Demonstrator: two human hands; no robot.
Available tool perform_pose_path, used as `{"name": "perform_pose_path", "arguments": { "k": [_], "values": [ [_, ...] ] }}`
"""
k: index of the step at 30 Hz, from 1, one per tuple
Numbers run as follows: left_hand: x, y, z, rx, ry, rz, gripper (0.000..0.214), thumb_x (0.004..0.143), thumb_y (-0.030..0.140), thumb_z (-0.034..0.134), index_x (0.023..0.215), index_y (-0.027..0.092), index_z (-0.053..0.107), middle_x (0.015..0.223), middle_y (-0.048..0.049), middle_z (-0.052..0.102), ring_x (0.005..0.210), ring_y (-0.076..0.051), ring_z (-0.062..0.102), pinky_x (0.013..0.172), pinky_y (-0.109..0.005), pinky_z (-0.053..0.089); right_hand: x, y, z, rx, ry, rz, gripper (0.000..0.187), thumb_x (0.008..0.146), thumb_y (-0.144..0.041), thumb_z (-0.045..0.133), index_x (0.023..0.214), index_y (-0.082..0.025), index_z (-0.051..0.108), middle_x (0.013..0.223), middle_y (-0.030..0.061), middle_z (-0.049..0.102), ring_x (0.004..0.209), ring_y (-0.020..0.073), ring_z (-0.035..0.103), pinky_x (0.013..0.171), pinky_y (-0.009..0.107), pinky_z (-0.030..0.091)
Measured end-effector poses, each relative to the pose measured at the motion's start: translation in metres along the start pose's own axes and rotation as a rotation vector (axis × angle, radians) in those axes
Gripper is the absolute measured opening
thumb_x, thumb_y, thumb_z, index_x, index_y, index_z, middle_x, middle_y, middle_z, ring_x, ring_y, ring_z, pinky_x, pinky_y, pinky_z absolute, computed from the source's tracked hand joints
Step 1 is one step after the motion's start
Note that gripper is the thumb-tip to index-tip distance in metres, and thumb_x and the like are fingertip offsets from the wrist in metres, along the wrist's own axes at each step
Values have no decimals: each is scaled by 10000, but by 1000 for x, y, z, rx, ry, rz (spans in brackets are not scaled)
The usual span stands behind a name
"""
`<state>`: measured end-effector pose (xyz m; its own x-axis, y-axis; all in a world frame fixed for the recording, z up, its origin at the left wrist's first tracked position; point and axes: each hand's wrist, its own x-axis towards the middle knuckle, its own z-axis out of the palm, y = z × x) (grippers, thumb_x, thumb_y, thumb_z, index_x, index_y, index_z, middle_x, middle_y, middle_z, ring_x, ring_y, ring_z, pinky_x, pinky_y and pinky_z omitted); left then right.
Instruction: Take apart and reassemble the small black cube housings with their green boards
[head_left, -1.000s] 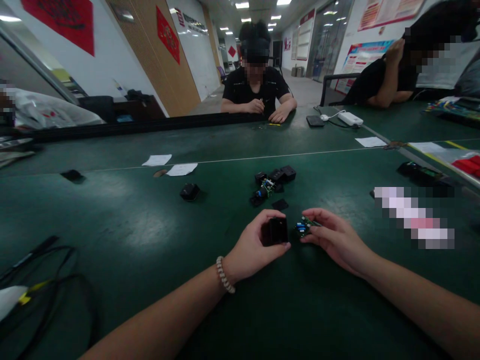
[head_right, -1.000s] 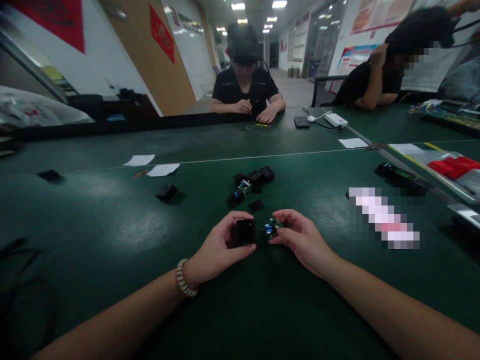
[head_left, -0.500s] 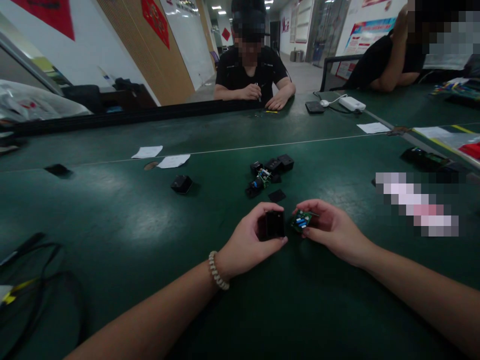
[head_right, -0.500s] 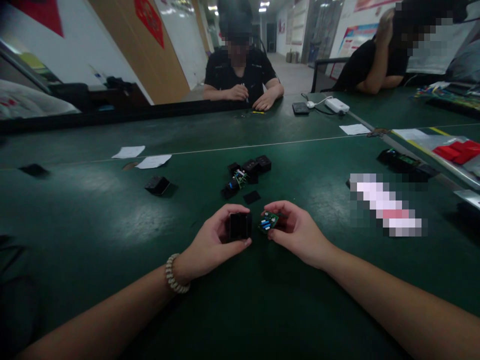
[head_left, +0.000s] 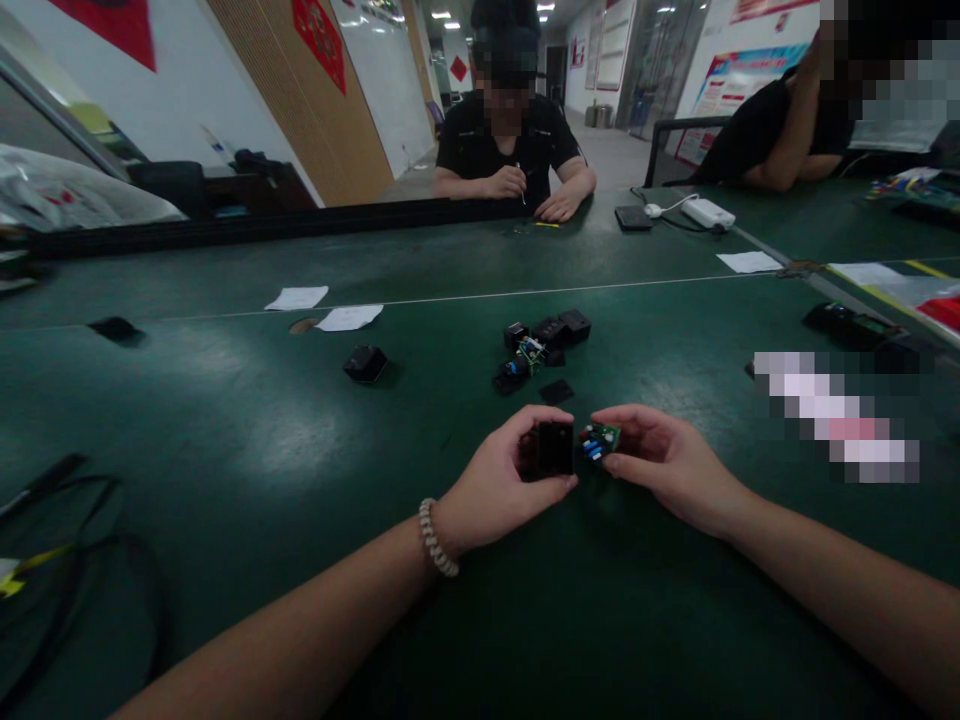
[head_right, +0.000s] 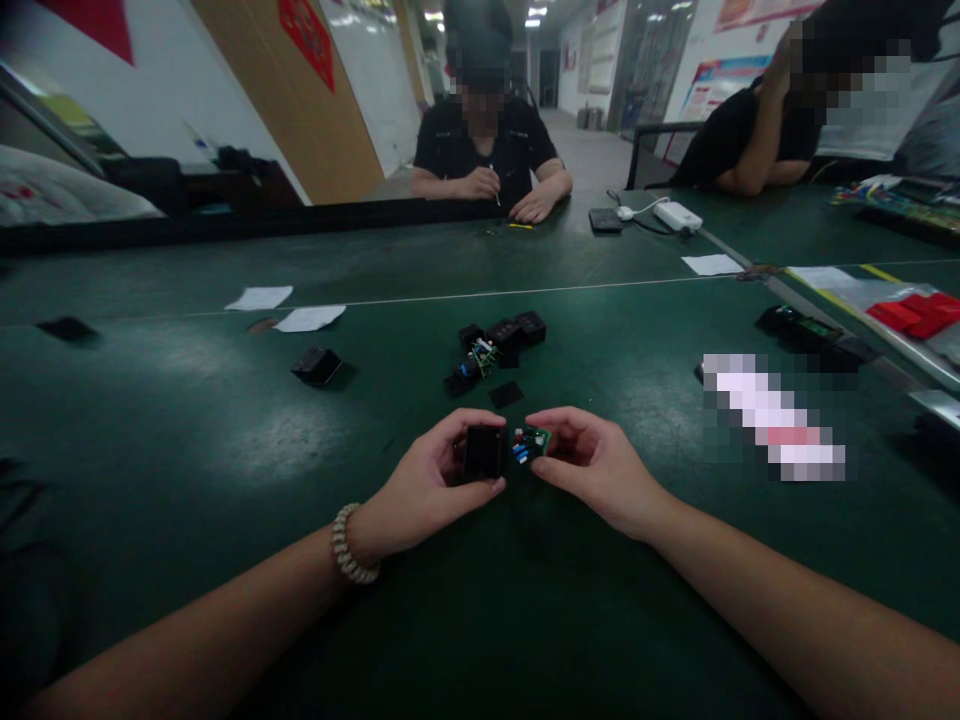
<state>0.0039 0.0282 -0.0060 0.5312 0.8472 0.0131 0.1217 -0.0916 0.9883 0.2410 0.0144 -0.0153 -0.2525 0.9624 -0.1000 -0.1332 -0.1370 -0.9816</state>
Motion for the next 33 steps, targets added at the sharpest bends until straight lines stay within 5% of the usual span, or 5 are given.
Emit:
{"name": "perform_pose_path", "arguments": {
  "k": [20,33],
  "values": [
    [-1,1,-1,3,-6,0,554,811,162,807,1300,260,567,1275,-83,660,1160,-277,686,991,-464,569,-1,1,1,111,4,5,363,747,-298,916,1070,-239,762,933,21,752,826,151,715,783,309,600],
    [-1,1,0,3,-8,-12,559,818,178,802,1312,268,558,1265,-83,661,1154,-287,695,991,-493,579,-2,-1,3,149,-14,12,439,699,-164,933,1073,-233,711,942,0,740,746,121,722,715,268,613]
  ]
}}
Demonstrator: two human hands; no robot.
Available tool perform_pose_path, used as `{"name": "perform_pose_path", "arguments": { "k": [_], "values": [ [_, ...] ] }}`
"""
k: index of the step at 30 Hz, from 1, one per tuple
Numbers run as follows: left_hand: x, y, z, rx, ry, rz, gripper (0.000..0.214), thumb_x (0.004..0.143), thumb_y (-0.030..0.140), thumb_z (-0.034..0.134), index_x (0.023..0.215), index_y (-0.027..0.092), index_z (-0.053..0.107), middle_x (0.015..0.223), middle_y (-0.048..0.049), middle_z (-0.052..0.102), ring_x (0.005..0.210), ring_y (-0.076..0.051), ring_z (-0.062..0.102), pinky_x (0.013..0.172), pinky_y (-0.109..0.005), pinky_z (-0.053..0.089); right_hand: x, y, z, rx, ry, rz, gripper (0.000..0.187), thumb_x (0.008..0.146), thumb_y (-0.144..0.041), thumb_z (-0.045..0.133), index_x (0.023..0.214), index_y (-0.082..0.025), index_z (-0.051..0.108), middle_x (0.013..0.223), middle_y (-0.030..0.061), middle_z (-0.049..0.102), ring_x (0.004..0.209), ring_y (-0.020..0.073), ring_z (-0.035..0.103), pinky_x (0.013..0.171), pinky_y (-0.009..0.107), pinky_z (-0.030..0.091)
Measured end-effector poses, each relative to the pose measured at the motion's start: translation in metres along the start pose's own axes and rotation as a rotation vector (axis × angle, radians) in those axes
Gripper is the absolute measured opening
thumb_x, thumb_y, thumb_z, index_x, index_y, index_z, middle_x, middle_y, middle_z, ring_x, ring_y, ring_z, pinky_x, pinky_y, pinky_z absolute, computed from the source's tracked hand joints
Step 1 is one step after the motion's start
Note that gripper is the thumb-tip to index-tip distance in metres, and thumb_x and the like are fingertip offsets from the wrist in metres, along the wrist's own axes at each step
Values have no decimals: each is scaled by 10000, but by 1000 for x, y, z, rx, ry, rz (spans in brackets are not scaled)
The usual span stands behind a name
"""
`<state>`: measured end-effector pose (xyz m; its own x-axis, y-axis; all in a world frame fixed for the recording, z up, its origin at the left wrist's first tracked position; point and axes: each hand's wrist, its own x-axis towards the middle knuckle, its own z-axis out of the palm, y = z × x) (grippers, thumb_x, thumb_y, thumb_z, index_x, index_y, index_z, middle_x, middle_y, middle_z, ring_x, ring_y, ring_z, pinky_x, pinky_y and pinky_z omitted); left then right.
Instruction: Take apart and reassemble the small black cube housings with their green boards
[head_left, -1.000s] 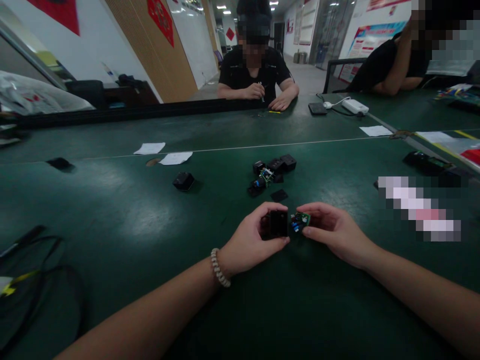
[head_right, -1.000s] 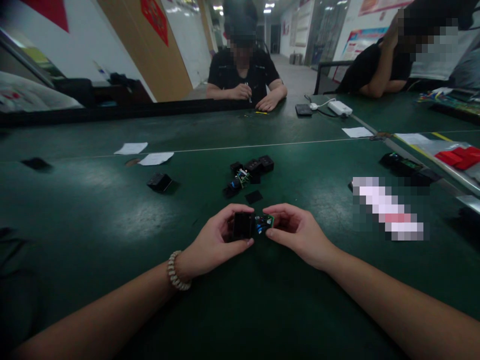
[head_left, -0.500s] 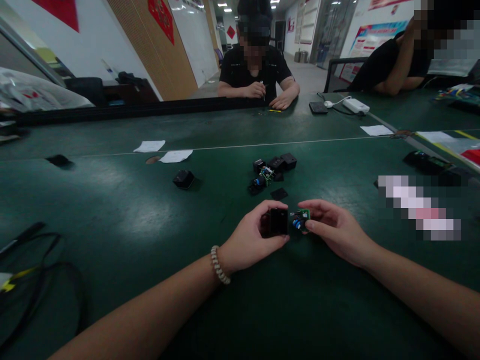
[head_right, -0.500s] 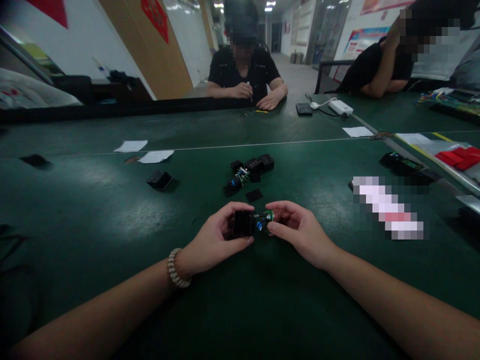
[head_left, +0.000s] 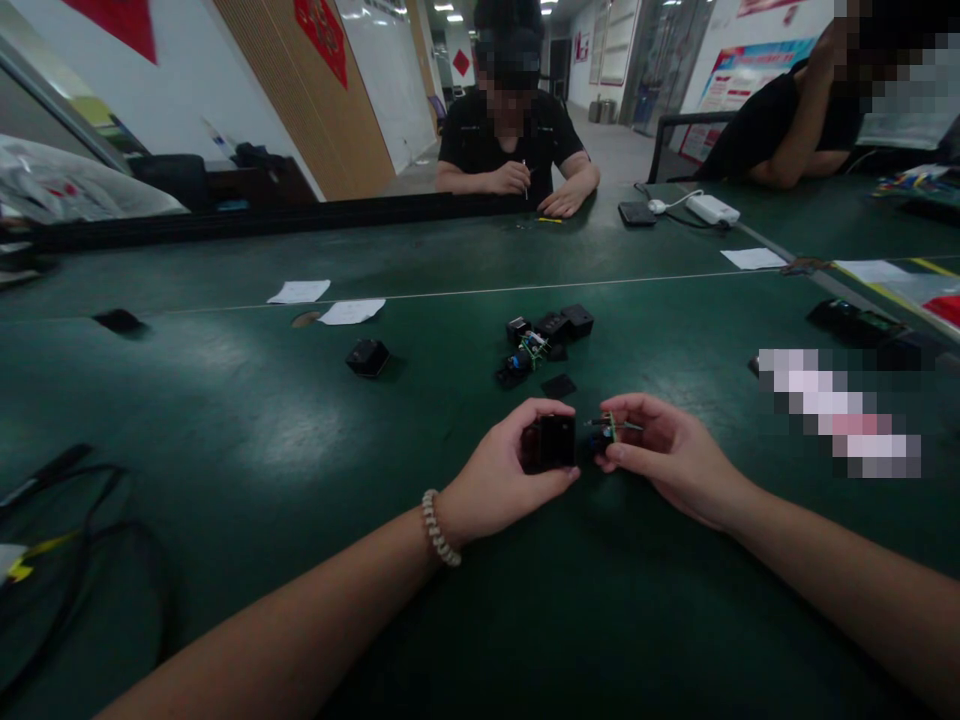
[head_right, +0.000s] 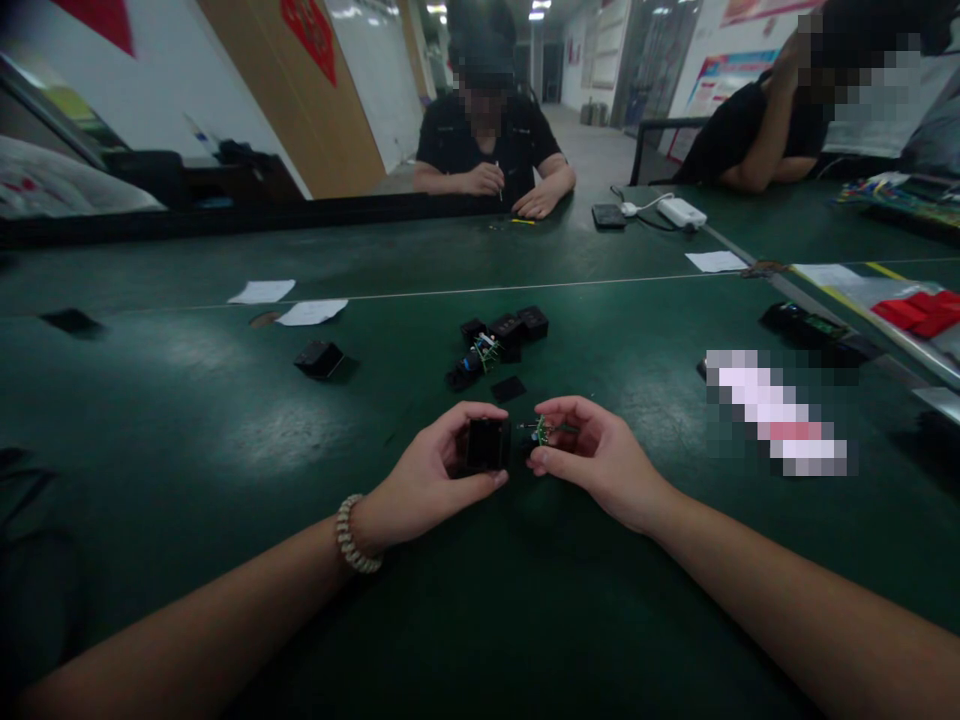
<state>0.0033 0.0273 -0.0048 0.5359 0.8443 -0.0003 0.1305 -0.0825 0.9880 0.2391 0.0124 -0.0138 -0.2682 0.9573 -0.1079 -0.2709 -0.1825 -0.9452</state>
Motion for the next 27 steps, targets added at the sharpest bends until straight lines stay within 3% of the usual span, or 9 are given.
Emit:
{"name": "perform_pose_path", "arguments": {
  "k": [5,16,27],
  "values": [
    [0,1,-1,16,4,-1,569,812,186,815,1315,278,565,1287,-85,648,1173,-295,685,996,-505,578,1,3,-2,-48,-5,-19,457,695,-167,935,1087,-246,712,937,-6,738,753,120,708,697,255,596],
    [0,-1,-1,2,-7,-12,571,819,201,811,1327,270,557,1298,-98,654,1189,-304,676,1026,-526,553,0,-3,2,-14,-37,-13,339,792,-250,881,1085,-222,711,974,36,729,758,159,714,720,347,618],
    [0,1,3,-46,10,7,549,804,147,790,1293,235,558,1268,-87,669,1168,-268,682,1023,-460,549,1,-1,2,38,-39,24,336,821,-339,874,1086,-220,706,881,27,761,761,156,725,709,312,605]
  ]
}}
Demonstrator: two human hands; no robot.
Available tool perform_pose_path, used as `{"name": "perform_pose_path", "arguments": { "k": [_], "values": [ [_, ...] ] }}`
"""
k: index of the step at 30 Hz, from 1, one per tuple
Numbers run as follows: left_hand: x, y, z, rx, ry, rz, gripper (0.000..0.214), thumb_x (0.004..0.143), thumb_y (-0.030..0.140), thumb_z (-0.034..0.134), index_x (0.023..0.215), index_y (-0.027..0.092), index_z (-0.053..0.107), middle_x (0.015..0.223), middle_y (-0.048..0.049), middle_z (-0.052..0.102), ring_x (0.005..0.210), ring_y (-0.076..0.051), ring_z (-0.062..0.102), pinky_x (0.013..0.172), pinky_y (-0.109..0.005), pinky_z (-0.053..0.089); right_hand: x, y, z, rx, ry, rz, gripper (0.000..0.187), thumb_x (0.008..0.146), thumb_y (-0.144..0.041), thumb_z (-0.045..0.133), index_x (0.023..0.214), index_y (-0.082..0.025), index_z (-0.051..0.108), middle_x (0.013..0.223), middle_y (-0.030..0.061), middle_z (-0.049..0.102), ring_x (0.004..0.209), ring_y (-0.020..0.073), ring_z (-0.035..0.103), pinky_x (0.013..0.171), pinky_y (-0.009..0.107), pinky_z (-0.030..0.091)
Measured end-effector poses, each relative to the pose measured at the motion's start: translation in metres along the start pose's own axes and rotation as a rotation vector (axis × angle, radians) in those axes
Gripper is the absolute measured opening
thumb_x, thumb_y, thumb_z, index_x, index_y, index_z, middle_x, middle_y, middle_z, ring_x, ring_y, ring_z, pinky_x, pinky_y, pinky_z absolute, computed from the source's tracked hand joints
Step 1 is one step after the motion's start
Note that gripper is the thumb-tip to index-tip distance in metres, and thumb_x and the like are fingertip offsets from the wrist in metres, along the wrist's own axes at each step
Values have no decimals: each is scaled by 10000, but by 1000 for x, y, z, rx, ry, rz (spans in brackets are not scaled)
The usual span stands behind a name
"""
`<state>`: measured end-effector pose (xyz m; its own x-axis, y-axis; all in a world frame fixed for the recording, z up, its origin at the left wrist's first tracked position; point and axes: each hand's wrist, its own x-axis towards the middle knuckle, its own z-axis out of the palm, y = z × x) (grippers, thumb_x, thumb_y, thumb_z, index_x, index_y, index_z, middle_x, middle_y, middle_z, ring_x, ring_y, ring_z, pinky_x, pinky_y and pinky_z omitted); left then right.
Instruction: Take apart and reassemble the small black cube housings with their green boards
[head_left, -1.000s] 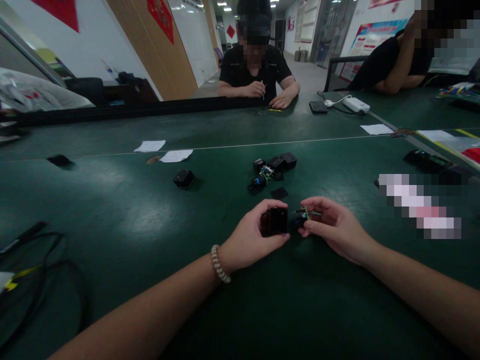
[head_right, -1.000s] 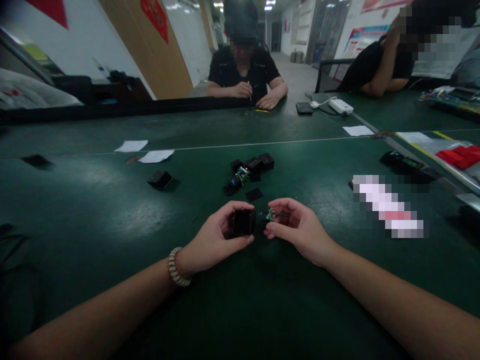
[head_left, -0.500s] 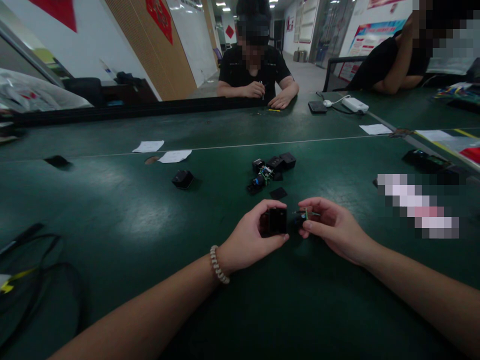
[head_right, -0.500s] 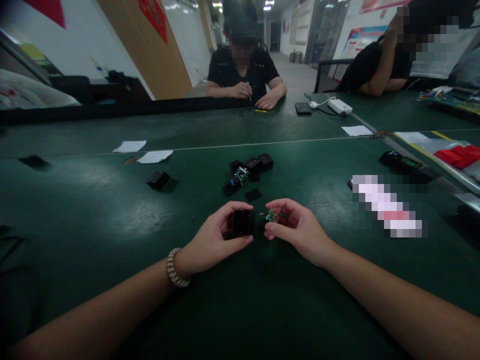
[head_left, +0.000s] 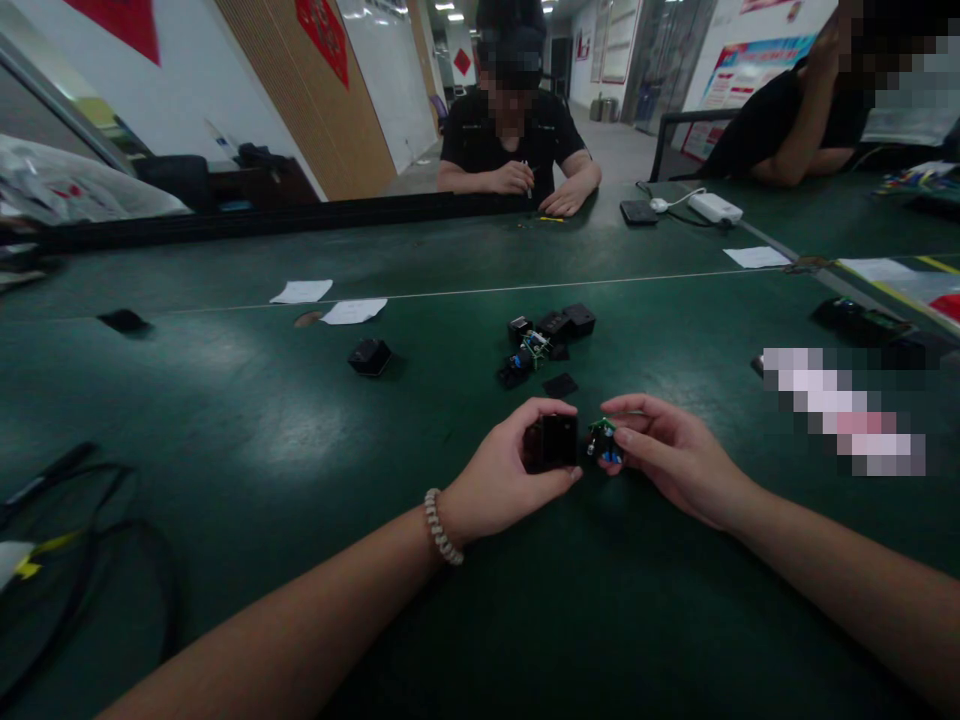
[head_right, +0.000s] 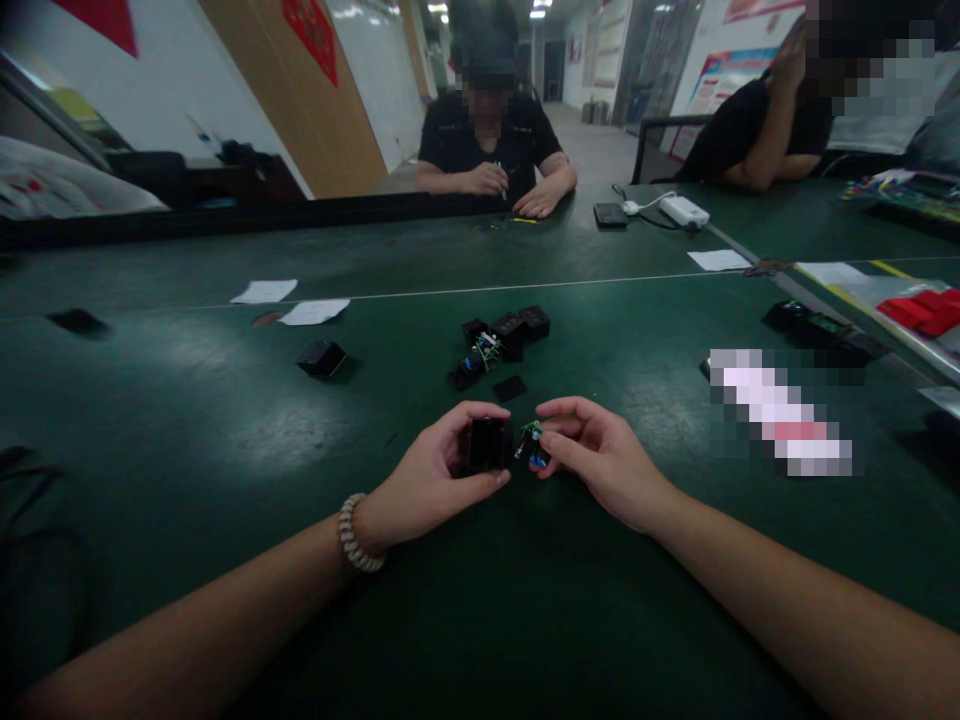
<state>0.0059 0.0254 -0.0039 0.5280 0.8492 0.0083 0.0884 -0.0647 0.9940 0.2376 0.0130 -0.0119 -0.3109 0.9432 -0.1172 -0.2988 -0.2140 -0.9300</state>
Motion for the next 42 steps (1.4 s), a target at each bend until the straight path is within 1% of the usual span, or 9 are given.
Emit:
{"name": "perform_pose_path", "arguments": {
  "k": [5,9,11,16,20,23,29,35,42],
  "values": [
    [0,-1,-2,20,-7,-8,568,804,175,802,1312,246,558,1266,-93,672,1170,-283,683,1018,-480,552,0,-1,0,-40,4,11,386,817,-374,876,1094,-202,669,820,26,764,638,149,710,601,291,569],
    [0,-1,-2,15,-17,-13,572,810,170,796,1321,255,553,1275,-89,667,1178,-283,684,1025,-483,552,0,0,0,-49,15,5,390,816,-388,875,1089,-200,669,685,-30,698,494,95,603,477,230,481],
    [0,-2,-3,16,-22,-14,573,816,172,793,1326,258,547,1278,-90,666,1174,-282,687,1024,-488,553,0,0,0,-60,22,2,383,816,-386,873,1087,-202,673,699,-26,701,488,92,590,465,229,467],
    [0,-3,-4,39,-22,-5,575,818,188,803,1330,254,548,1287,-100,665,1196,-293,674,1033,-509,550,0,-1,0,-59,16,-16,355,826,-346,861,1105,-214,687,870,28,743,645,145,695,586,292,563],
    [0,-2,-4,46,-20,-7,566,815,183,806,1316,251,553,1331,-110,651,1215,-301,669,1037,-514,552,-1,-3,1,-43,17,-28,363,800,-285,875,1112,-226,700,957,33,721,705,154,722,661,326,604],
    [0,-2,-3,45,-15,1,561,813,167,802,1309,247,554,1315,-106,660,1206,-296,676,1038,-503,551,-2,-2,1,-36,27,-13,401,772,-252,891,1123,-231,698,1022,46,721,739,160,729,695,341,616],
    [-1,-2,-3,30,-7,11,551,807,159,798,1296,248,559,1294,-98,664,1182,-288,684,1027,-507,557,0,3,-1,-101,39,-45,451,715,-178,909,1116,-248,714,1000,26,723,793,160,700,720,330,604],
    [-1,-1,-4,40,-10,-13,560,807,193,810,1307,263,566,1270,-97,665,1170,-301,681,1015,-535,560,-1,2,-2,-193,54,-20,436,708,-192,909,1096,-255,720,1022,36,755,896,194,714,771,346,599],
    [-1,-2,-4,45,-17,6,553,816,183,807,1305,260,560,1274,-93,658,1171,-287,681,1014,-516,565,-1,2,1,-175,45,-27,399,698,-178,907,1046,-252,727,1006,30,763,912,192,726,830,364,607]
  ]
}}
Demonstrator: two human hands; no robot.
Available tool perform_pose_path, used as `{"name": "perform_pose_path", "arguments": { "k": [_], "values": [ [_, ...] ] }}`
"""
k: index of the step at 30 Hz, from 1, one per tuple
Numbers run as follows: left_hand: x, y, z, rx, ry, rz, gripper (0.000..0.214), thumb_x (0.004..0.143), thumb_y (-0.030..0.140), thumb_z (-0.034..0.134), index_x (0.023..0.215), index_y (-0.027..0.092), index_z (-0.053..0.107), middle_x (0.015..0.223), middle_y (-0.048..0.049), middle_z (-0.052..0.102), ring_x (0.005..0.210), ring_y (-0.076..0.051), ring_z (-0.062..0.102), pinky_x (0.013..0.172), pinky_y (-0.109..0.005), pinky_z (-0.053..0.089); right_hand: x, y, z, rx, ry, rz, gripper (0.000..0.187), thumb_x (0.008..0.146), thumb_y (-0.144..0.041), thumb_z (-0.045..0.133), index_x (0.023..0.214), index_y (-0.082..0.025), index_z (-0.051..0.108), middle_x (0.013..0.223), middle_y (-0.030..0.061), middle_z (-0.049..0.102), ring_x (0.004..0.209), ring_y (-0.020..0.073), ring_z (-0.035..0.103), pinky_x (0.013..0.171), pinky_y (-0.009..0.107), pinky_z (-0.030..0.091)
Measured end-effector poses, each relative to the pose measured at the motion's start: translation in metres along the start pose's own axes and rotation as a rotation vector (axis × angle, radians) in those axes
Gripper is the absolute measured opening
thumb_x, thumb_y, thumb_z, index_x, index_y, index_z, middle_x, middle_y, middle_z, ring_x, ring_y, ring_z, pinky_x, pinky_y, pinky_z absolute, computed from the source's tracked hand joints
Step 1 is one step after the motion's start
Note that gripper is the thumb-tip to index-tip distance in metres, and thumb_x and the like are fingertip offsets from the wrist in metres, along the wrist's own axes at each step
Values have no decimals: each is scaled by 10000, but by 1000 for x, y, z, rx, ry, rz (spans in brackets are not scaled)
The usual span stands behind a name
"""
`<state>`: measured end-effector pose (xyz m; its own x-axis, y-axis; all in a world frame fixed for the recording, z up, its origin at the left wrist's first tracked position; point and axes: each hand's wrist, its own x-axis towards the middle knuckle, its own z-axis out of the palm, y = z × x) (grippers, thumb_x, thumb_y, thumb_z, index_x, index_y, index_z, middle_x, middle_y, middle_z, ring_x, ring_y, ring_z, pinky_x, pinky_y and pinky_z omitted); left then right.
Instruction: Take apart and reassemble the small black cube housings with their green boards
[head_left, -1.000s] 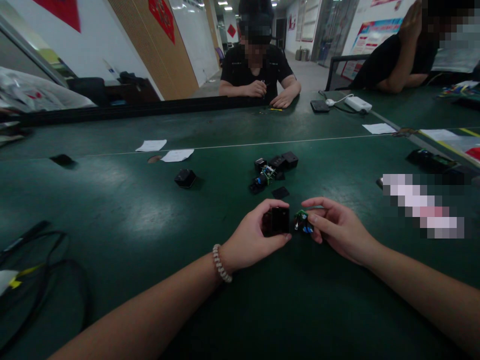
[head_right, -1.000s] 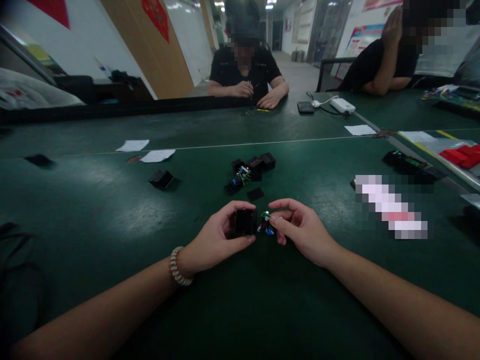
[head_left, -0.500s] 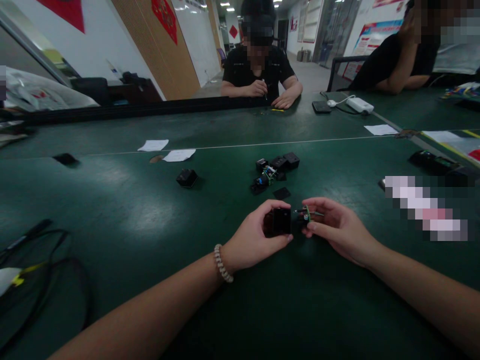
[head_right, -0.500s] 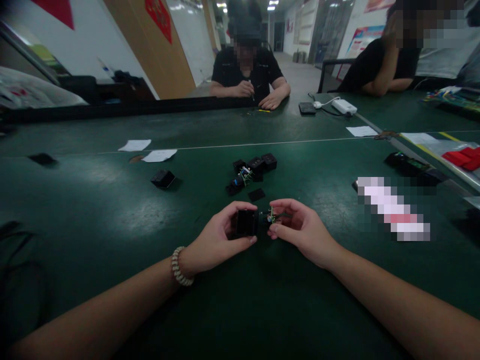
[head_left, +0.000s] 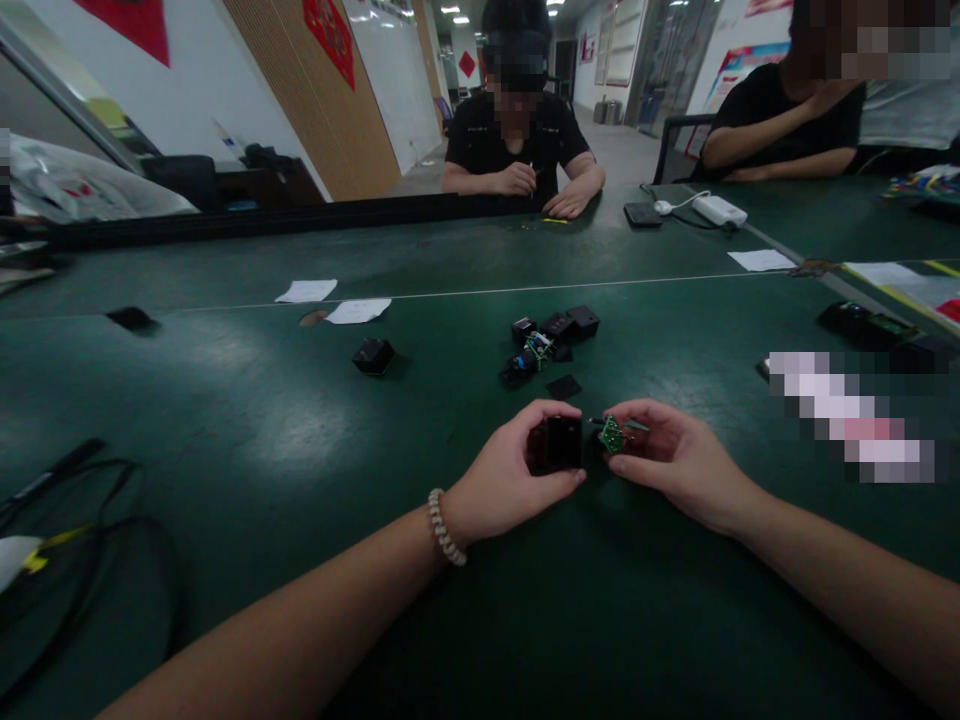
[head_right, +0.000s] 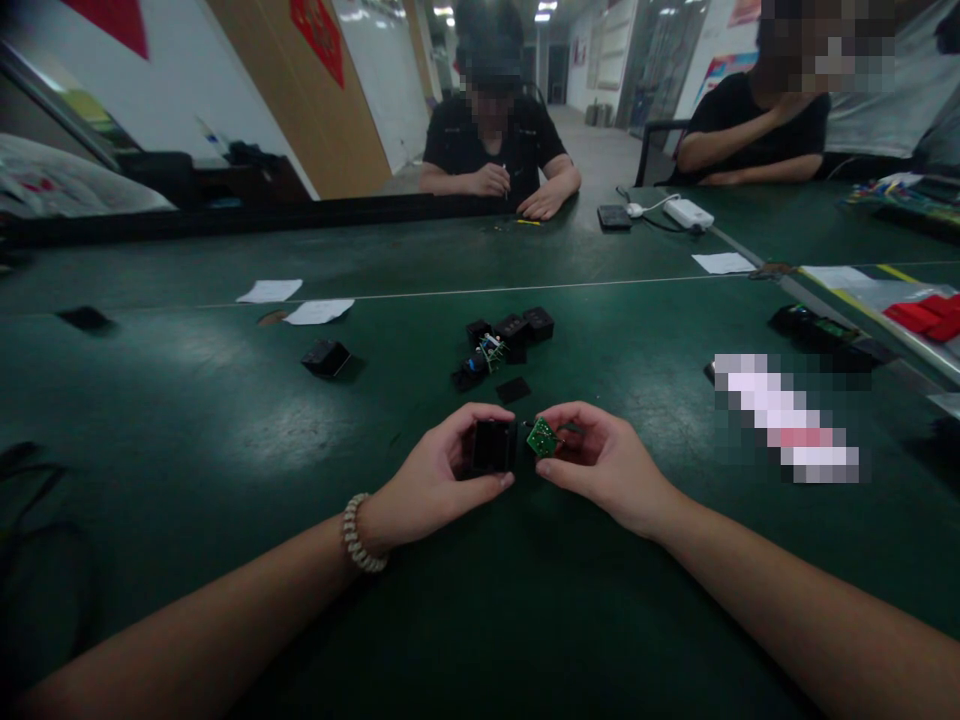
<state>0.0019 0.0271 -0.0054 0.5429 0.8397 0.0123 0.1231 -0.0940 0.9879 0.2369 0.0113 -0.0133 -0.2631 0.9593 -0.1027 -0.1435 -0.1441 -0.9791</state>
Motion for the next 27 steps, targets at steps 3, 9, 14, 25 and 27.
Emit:
{"name": "perform_pose_path", "arguments": {
  "k": [3,9,14,25,27],
  "values": [
    [0,0,0,6,2,-5,561,816,187,808,1312,257,557,1277,-99,658,1170,-294,681,1015,-526,563,0,-1,0,10,-8,-4,395,705,-179,904,1049,-249,724,1009,36,763,925,200,728,848,382,613],
    [0,-1,-1,12,-6,-5,561,827,197,810,1321,265,552,1314,-99,643,1203,-295,671,1020,-514,571,0,-1,-1,83,-34,-1,310,758,-231,897,1028,-244,746,979,33,769,882,174,727,831,353,615],
    [1,-2,0,1,-9,5,567,823,167,801,1321,254,545,1302,-95,651,1200,-284,676,1038,-506,561,2,4,-3,125,-34,-10,275,791,-301,894,1024,-241,760,947,23,786,845,159,749,827,327,627],
    [1,0,1,21,2,2,574,816,180,805,1326,260,554,1279,-91,658,1177,-287,681,1018,-522,565,2,3,-3,137,-29,-3,244,791,-262,895,994,-235,763,955,15,794,838,136,765,847,297,638],
    [1,0,1,12,7,1,574,810,174,804,1322,256,556,1278,-93,661,1175,-290,681,1019,-528,562,2,3,-3,139,-21,0,242,783,-260,901,978,-232,761,949,10,789,837,131,762,844,289,635]
  ]
}}
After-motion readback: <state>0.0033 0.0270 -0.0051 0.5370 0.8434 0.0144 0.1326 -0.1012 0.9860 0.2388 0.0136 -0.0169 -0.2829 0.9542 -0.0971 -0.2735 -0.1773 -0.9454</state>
